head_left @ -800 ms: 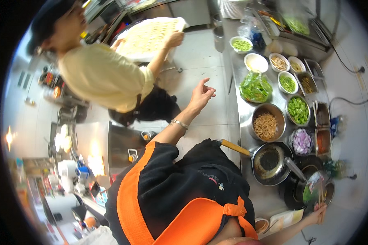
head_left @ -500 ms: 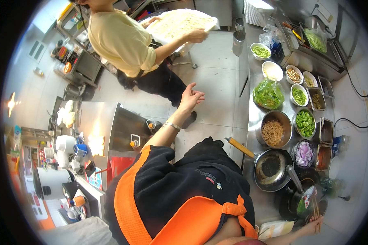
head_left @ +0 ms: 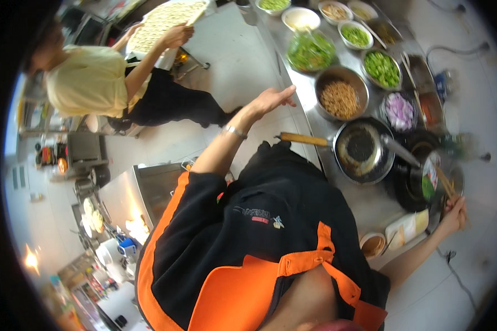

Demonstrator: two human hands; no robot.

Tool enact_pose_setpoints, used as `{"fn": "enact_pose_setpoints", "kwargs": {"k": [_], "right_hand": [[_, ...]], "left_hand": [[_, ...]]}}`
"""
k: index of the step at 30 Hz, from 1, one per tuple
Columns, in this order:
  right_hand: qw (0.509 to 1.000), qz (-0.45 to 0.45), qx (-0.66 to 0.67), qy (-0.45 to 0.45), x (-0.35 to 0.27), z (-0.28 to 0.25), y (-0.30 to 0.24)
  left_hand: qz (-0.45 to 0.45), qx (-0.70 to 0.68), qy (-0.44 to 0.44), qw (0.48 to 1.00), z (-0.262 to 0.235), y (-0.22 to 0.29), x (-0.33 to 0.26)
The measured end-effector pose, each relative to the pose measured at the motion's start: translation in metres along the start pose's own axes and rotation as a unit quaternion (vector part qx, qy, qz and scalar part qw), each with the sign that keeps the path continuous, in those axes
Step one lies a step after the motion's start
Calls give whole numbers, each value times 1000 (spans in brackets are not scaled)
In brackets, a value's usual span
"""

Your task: The person assembles a rice bowl in a commercial kitchen. They retrieve a plate, scoop rice from a cooker, add blanched greens, cut a sauce packet over the rice, and place a fried egg on top using a spatula.

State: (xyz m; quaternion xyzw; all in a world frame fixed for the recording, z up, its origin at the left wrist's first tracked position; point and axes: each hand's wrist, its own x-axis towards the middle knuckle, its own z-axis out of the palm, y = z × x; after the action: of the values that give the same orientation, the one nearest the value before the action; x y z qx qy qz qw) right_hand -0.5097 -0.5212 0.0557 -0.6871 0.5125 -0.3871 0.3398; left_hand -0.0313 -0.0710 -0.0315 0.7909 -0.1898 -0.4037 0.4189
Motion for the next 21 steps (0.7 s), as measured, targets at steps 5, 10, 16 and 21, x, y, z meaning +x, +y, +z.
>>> {"fn": "enact_pose_setpoints", "kwargs": {"k": [5, 10, 16, 21], "right_hand": [[987, -48, 119, 95, -39, -36, -49], [986, -32, 103, 125, -76, -42, -59], [981, 1, 134, 139, -78, -3, -16], [973, -30, 168, 156, -60, 39, 2]], "left_hand": [[-5, 75, -141, 987, 50, 3, 53], [-17, 2, -43, 999, 33, -8, 55], [-21, -57, 7, 998, 19, -19, 30], [-57, -78, -9, 995, 23, -21, 27]]}}
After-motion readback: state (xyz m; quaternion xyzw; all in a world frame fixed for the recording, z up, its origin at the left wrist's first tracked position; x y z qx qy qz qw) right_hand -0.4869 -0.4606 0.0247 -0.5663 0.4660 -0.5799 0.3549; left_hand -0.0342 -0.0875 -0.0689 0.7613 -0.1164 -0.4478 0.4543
